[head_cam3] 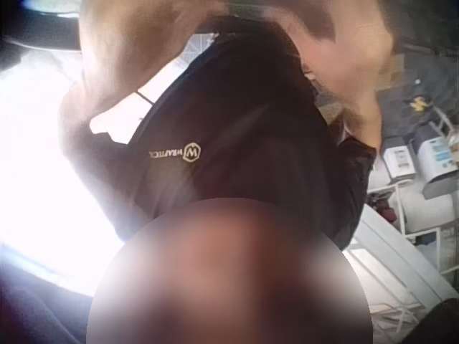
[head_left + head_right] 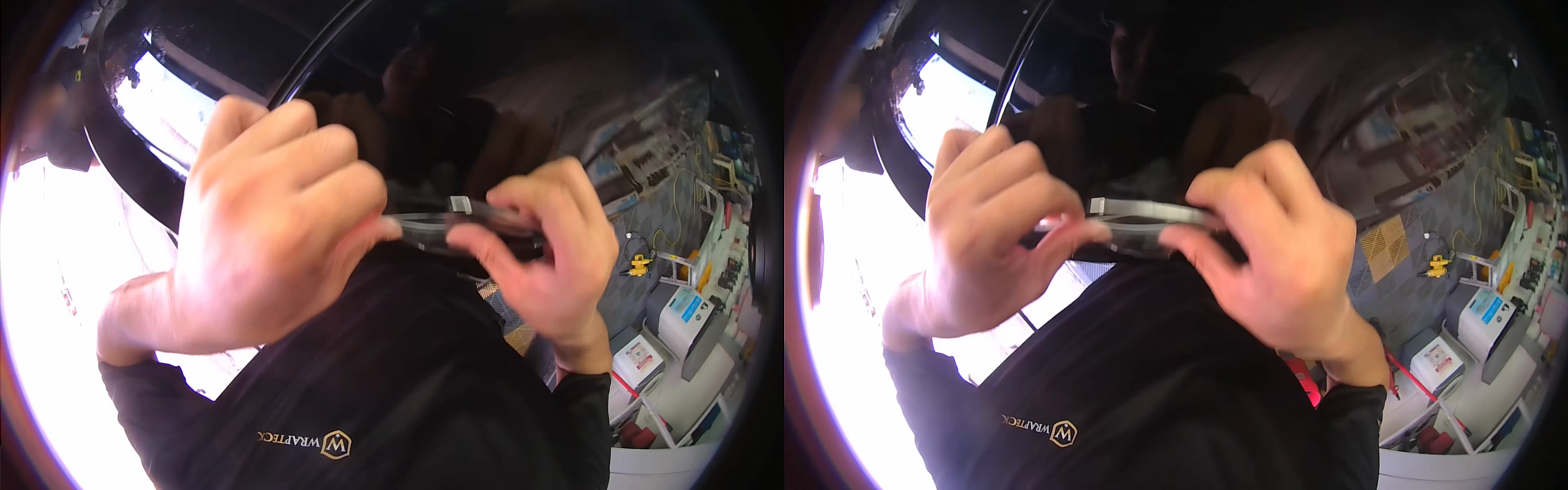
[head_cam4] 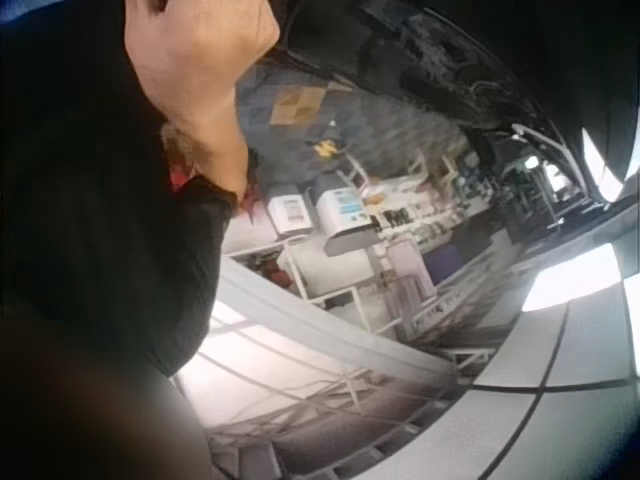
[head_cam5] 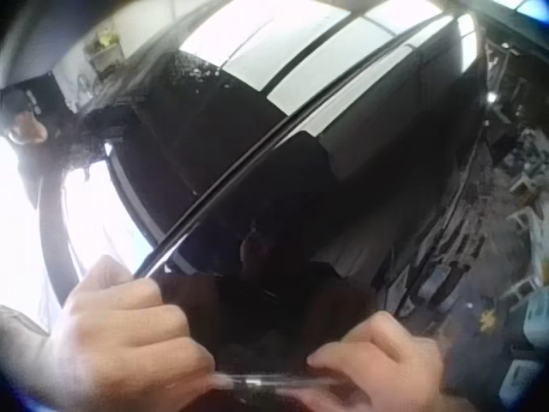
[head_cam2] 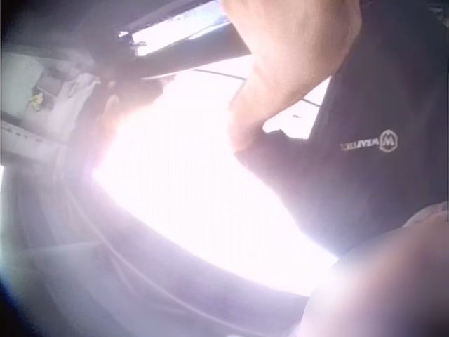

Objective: The person applies a transparent protective film to the rear bumper of a black car. They use a red squeegee to smooth the film and a metal blade to trim the edges, working alongside another person who assists with positioning.

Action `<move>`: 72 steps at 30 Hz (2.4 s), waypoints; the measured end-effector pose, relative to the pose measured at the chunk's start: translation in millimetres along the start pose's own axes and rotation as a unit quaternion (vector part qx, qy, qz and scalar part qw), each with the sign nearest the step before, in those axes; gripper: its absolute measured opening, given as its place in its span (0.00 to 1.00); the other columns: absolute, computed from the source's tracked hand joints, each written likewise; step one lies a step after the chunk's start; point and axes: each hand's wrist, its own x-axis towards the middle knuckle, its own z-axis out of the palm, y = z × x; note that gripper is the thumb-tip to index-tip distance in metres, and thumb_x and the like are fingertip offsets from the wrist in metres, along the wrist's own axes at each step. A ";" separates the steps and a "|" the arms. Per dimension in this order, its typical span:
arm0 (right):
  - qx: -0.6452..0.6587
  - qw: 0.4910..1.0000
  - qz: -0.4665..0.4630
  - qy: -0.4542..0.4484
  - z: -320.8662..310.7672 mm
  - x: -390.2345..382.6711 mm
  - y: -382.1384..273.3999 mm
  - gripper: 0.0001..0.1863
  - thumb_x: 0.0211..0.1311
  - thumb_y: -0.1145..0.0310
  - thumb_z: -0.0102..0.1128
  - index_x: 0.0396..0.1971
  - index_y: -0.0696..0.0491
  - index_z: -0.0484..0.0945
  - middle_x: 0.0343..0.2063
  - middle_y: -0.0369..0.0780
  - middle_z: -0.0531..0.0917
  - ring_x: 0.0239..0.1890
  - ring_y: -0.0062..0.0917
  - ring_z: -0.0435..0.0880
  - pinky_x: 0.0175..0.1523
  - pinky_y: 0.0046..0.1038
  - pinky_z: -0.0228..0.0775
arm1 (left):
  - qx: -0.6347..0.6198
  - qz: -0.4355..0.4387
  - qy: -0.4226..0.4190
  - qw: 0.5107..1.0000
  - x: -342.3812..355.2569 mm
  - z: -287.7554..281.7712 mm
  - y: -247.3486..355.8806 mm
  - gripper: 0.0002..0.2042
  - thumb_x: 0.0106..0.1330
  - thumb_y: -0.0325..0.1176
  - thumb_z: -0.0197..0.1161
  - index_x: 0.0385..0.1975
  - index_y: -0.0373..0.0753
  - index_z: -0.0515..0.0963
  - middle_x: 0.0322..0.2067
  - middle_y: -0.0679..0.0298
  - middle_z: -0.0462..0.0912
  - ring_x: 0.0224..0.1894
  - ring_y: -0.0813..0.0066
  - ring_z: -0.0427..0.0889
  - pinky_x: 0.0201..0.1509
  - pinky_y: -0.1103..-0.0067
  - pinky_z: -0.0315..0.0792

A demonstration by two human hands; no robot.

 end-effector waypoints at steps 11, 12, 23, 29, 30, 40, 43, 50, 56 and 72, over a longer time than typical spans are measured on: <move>0.021 0.998 0.014 -0.065 -2.4 -51.6 -35.0 0.20 0.60 0.81 0.70 0.54 0.56 0.89 0.20 0.38 0.82 0.17 0.20 0.74 0.26 0.25 0.63 | -0.045 0.045 0.030 0.998 6.7 6.8 -18.6 0.13 0.53 0.32 0.87 0.22 0.44 0.83 0.21 0.71 0.81 0.27 0.73 0.76 0.40 0.71 0.62; 0.009 0.997 0.024 -0.076 5.2 -54.8 -34.4 0.22 0.59 0.82 0.69 0.56 0.56 0.88 0.21 0.39 0.83 0.16 0.21 0.76 0.25 0.26 0.65 | -0.049 0.045 0.032 0.997 5.6 8.0 -19.5 0.13 0.53 0.32 0.87 0.22 0.44 0.83 0.21 0.71 0.81 0.27 0.73 0.76 0.40 0.71 0.62; -0.031 0.989 0.076 -0.125 15.8 -42.8 -41.9 0.29 0.59 0.85 0.64 0.62 0.53 0.84 0.38 0.42 0.91 0.21 0.25 0.86 0.30 0.26 0.76 | -0.051 0.053 0.026 0.997 7.1 5.3 -17.4 0.14 0.51 0.30 0.87 0.22 0.44 0.82 0.21 0.72 0.79 0.27 0.73 0.74 0.37 0.71 0.61; -0.047 0.984 0.130 -0.110 -7.6 -52.4 -29.6 0.26 0.61 0.86 0.62 0.59 0.55 0.86 0.40 0.46 0.93 0.23 0.26 0.87 0.34 0.24 0.77 | -0.041 0.043 0.023 0.998 5.0 6.8 -14.9 0.15 0.48 0.29 0.87 0.22 0.44 0.82 0.20 0.72 0.77 0.26 0.73 0.73 0.35 0.72 0.60; -0.055 0.983 0.136 -0.108 -11.5 -52.6 -27.8 0.26 0.60 0.86 0.62 0.59 0.55 0.86 0.39 0.46 0.93 0.23 0.26 0.87 0.34 0.24 0.76 | -0.035 0.037 0.020 0.999 5.8 6.9 -14.7 0.15 0.47 0.29 0.87 0.22 0.44 0.82 0.20 0.72 0.77 0.26 0.73 0.73 0.35 0.72 0.59; -0.034 0.992 0.052 -0.106 28.7 -43.5 -40.6 0.34 0.52 0.84 0.65 0.64 0.57 0.84 0.25 0.39 0.87 0.20 0.27 0.85 0.30 0.26 0.76 | 0.011 0.032 -0.107 0.994 20.1 -8.5 -25.2 0.11 0.49 0.30 0.85 0.22 0.42 0.85 0.23 0.68 0.84 0.29 0.67 0.83 0.37 0.70 0.70; -0.024 0.992 0.048 -0.110 44.0 -32.9 -54.9 0.35 0.53 0.86 0.64 0.67 0.60 0.81 0.26 0.40 0.89 0.21 0.27 0.87 0.31 0.27 0.78 | 0.008 0.083 -0.066 0.994 25.8 -14.3 -20.4 0.06 0.53 0.30 0.81 0.25 0.42 0.88 0.24 0.66 0.86 0.30 0.64 0.85 0.40 0.68 0.75; -0.051 0.995 0.028 -0.084 77.9 -20.6 -77.5 0.42 0.52 0.79 0.69 0.72 0.64 0.73 0.19 0.36 0.82 0.18 0.28 0.84 0.27 0.30 0.77 | 0.024 0.092 -0.196 0.976 44.2 -22.9 -29.0 0.02 0.55 0.30 0.78 0.27 0.42 0.91 0.22 0.64 0.89 0.28 0.61 0.90 0.34 0.69 0.81; -0.024 0.995 0.045 -0.085 105.8 -19.1 -91.0 0.37 0.52 0.77 0.73 0.66 0.63 0.73 0.22 0.33 0.85 0.21 0.29 0.88 0.28 0.30 0.78 | 0.055 0.094 -0.207 0.972 47.6 -19.7 -31.8 0.03 0.55 0.30 0.79 0.26 0.43 0.90 0.23 0.66 0.89 0.29 0.62 0.90 0.35 0.70 0.82; -0.054 0.988 0.061 -0.131 119.9 -7.8 -102.6 0.32 0.54 0.73 0.73 0.61 0.58 0.76 0.25 0.36 0.86 0.25 0.34 0.89 0.28 0.35 0.77 | 0.005 0.063 -0.211 0.975 31.8 -32.6 -34.4 0.13 0.52 0.25 0.80 0.32 0.40 0.81 0.30 0.64 0.88 0.37 0.59 0.89 0.46 0.66 0.79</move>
